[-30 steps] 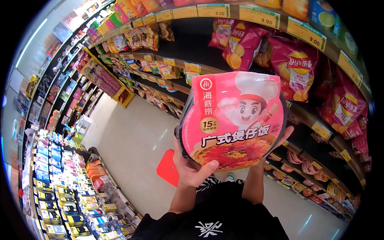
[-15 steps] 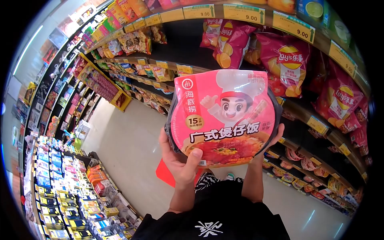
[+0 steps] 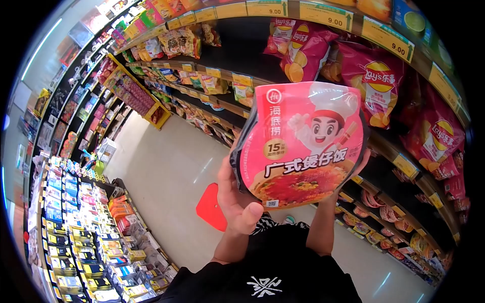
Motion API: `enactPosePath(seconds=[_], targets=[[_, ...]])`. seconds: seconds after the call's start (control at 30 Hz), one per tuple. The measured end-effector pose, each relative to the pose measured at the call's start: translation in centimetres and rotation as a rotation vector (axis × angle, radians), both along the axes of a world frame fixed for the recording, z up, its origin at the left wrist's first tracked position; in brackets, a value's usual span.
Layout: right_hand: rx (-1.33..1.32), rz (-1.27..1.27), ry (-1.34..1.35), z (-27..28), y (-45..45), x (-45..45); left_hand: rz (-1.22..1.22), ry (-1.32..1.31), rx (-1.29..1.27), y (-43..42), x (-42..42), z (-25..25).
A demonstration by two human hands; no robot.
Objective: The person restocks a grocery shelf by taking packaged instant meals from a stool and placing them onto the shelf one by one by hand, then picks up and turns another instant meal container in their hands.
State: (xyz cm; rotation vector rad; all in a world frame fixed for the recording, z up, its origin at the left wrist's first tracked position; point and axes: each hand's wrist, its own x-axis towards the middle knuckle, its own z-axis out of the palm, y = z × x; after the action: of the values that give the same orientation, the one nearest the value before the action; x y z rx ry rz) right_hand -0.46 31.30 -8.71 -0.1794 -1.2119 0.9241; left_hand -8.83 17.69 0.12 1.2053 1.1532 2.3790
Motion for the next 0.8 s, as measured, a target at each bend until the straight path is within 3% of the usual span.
enactPosePath(seconds=[0.37, 0.57, 0.8], targets=[[0.052, -0.04, 0.039, 0.0, 0.2, -0.3, -0.107, 0.078, 0.053, -0.4, -0.5, -0.2], [0.058, 0.133, 0.104, 0.2, -0.2, -0.3, -0.048, 0.108, -0.001, -0.7, -1.0, -0.9], [-0.135, -0.007, 0.027, -1.4, 0.0, -0.1, -0.014, 0.123, -0.013, -1.1, -0.8, -1.0]])
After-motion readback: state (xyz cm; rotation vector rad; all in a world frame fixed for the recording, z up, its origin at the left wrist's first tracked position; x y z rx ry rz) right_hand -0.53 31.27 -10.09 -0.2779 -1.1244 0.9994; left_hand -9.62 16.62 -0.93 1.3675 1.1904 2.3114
